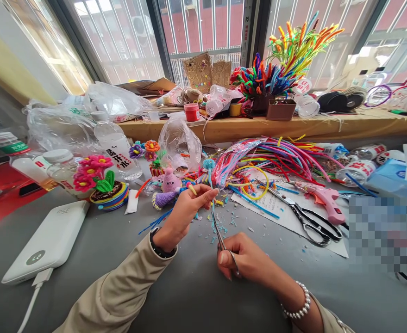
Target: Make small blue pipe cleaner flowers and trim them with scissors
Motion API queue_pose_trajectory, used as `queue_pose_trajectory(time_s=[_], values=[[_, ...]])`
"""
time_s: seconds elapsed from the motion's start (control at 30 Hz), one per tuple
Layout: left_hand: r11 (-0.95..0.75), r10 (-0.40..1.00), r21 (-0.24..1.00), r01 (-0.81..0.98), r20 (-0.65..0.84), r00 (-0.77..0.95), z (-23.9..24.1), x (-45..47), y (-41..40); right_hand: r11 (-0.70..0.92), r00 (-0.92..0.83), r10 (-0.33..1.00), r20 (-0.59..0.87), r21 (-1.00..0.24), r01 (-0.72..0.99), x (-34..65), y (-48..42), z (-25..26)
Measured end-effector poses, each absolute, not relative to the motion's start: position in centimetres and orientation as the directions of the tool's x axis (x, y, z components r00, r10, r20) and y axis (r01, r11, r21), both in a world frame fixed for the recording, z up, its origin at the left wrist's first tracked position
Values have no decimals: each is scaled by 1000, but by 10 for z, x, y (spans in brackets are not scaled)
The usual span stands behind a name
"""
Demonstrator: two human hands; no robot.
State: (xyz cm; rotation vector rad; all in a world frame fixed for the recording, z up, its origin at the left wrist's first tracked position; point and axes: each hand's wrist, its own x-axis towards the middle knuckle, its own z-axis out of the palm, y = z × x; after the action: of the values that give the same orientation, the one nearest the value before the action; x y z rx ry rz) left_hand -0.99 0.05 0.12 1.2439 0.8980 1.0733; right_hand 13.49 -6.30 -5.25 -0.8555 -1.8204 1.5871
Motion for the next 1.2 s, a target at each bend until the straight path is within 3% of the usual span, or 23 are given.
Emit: queue_pose_trajectory(time_s=[0.63, 0.87, 1.2], values=[[8, 983, 977, -215, 31, 180, 0, -10, 2, 0, -560, 822, -101, -984, 177, 134, -63, -58], [-3, 978, 978, -207, 46, 202, 1, -9, 1, 131, -629, 776, 49, -988, 84, 129, -65, -50], [-10, 980, 979, -204, 50, 193, 0, -9, 2, 142, -592, 803, 68, -987, 80, 130, -65, -57]])
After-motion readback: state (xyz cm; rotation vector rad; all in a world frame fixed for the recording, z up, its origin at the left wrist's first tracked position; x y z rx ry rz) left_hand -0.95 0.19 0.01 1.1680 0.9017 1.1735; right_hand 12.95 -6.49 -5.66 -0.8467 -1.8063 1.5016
